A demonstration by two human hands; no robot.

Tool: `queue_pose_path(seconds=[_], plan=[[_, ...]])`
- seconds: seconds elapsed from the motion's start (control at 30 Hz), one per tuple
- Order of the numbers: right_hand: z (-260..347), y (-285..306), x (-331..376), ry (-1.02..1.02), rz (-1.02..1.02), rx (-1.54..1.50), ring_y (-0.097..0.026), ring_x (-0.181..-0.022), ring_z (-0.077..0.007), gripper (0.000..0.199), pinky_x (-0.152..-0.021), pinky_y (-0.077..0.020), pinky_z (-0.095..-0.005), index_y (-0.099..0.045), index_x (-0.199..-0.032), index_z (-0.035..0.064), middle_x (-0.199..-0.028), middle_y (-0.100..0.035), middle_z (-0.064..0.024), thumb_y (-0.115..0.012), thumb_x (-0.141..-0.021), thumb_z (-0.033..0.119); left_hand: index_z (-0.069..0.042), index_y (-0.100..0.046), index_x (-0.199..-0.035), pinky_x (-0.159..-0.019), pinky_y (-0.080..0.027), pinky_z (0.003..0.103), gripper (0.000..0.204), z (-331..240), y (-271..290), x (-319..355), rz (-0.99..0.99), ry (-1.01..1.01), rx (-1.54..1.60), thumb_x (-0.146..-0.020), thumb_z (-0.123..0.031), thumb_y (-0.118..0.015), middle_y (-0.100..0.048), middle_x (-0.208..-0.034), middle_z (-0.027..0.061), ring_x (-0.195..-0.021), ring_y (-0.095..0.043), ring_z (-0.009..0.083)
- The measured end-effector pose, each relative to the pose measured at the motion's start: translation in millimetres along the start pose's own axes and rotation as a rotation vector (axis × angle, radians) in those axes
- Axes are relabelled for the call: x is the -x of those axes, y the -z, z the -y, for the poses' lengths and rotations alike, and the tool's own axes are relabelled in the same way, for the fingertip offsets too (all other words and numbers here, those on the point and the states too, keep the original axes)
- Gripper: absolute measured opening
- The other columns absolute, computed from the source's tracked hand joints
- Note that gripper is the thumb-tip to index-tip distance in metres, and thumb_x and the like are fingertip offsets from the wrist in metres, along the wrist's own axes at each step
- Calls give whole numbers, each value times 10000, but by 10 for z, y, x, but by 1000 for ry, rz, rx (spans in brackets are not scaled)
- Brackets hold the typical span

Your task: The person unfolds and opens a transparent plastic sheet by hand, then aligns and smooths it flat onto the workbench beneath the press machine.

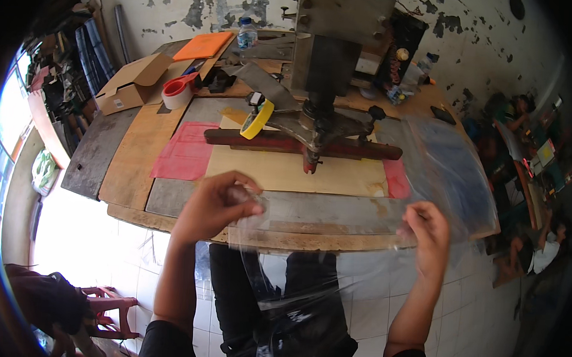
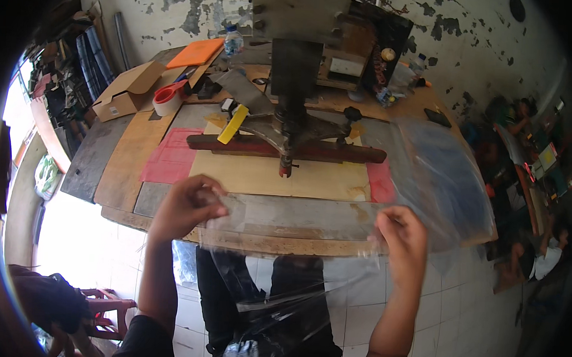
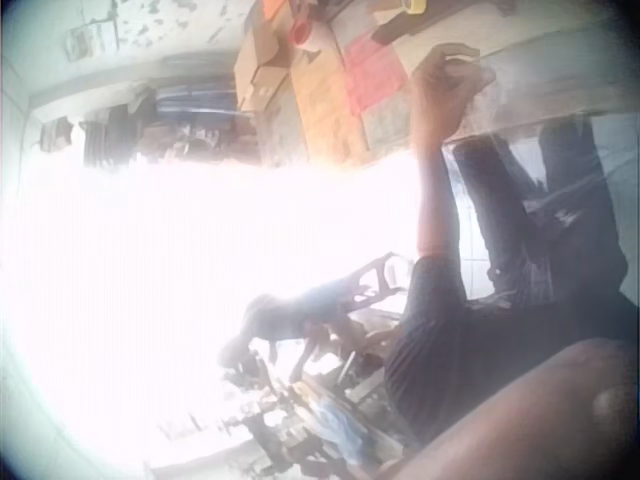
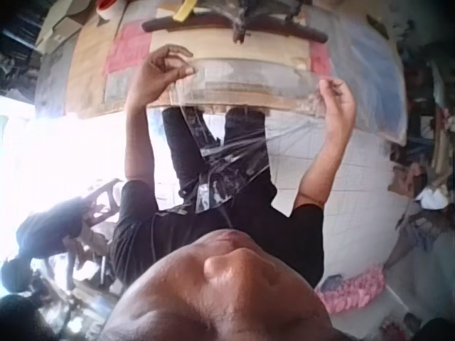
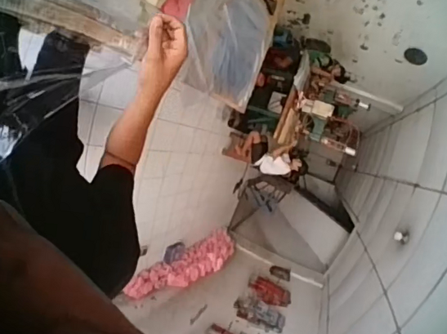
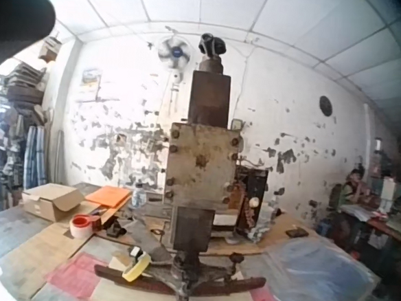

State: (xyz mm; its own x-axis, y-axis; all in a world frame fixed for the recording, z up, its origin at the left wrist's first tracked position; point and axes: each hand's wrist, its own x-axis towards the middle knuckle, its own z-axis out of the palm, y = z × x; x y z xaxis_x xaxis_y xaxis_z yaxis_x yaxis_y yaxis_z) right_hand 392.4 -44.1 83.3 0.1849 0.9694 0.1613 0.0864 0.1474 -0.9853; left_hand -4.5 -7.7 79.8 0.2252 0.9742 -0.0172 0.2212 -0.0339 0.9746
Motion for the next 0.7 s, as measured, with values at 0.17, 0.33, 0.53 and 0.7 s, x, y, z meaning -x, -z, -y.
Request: queue_pose_path(seconds=[0.17,0.33,0.53,0.7], plan=[[-821,-84,-630,-110,145,-56,-662,-819,-115,162,-741,-568,-288,-701,-1094,-3,-952,-700,-35,-736,-1028,141,-15,-599,-1318,-800,-564,228,446,502,-19,-318,-110,-112,174,-936,-23,-828,-787,-999,62,-949,-750,104],[-1115,-186,-730,-76,120,-12,-660,-822,-130,163,-751,-574,-301,-702,-1089,-8,-959,-699,-48,-735,-1027,140,0,-584,-1362,-797,-543,224,426,899,-153,-273,-228,-149,268,-983,-21,-778,-799,-1071,99,-921,-726,79],[-1033,-166,-666,-85,76,-23,-646,-800,-132,196,-735,-542,-293,-697,-1081,2,-945,-693,-44,-760,-1012,175,7,-583,-1373,-803,-529,218,426,663,-205,-171,-272,-44,307,-988,-12,-764,-791,-1150,125,-925,-702,68],[-993,-198,-638,-91,46,-3,-642,-790,-133,207,-728,-536,-290,-694,-1081,2,-920,-688,-41,-768,-1008,181,21,-578,-1429,-814,-538,224,501,732,-185,-159,-252,-84,330,-968,20,-773,-774,-1185,132,-932,-693,82]])
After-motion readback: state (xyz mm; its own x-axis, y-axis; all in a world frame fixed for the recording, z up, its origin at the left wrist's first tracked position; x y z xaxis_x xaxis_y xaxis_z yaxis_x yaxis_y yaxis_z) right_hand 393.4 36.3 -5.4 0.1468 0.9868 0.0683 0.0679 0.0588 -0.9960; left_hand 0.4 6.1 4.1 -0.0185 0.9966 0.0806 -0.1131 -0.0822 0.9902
